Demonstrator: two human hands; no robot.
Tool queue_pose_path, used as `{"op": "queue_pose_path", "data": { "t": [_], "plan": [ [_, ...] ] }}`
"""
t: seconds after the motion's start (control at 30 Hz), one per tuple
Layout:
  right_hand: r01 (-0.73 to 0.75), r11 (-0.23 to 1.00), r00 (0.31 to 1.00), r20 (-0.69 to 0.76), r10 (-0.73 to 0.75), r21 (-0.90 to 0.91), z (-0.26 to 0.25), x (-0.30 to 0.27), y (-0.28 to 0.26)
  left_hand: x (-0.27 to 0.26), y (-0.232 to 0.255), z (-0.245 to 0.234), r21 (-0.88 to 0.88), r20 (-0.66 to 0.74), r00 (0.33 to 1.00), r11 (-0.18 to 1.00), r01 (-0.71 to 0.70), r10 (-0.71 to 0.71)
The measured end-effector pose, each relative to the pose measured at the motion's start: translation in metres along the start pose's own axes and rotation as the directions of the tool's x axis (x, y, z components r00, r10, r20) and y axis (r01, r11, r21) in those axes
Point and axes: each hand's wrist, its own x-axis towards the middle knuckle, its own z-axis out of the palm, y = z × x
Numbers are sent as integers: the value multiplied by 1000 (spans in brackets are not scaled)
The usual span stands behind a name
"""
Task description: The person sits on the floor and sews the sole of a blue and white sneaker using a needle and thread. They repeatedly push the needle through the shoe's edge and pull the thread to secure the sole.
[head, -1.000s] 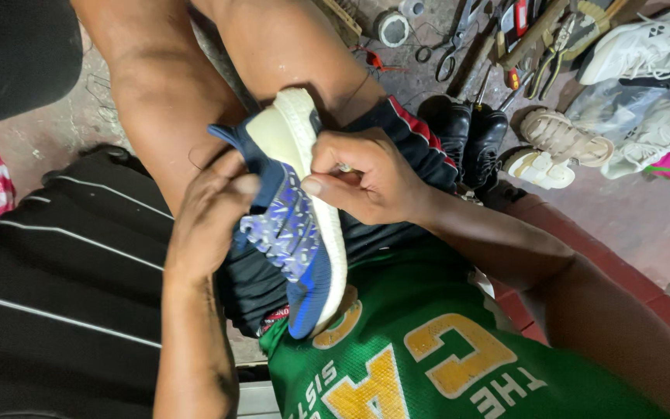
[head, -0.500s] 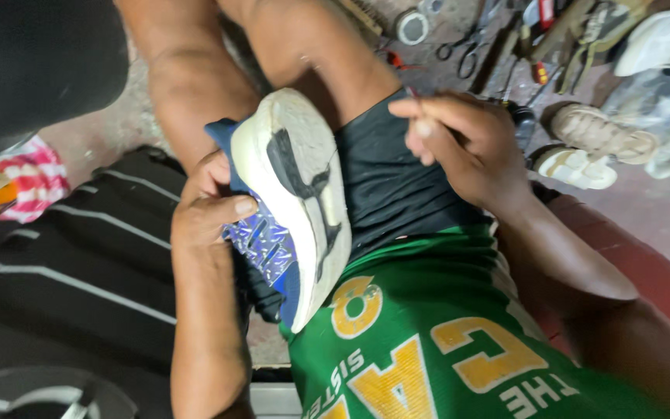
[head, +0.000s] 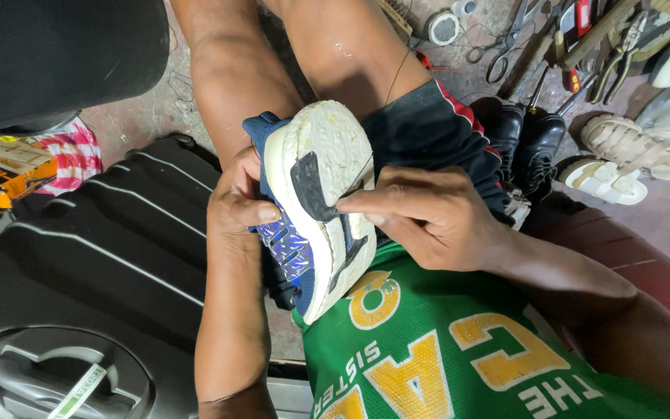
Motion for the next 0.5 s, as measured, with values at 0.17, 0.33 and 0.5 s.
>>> {"op": "queue_pose_path", "data": {
  "t": [0.17,0.33,0.5],
  "plan": [
    [17,1000,1000,0,-17,-3,3,-1,2,0,-1,0,-7,31,999,1000,-15,15],
    [-5,1000,1000,-2,5,-7,3,-2,1,0,-1,0,2,30,1000,1000,10,-10],
    [-37,999,999,12,37,-21,0,-3,-3,0,3,-1,84,59,998,996,21,-26]
  ]
}}
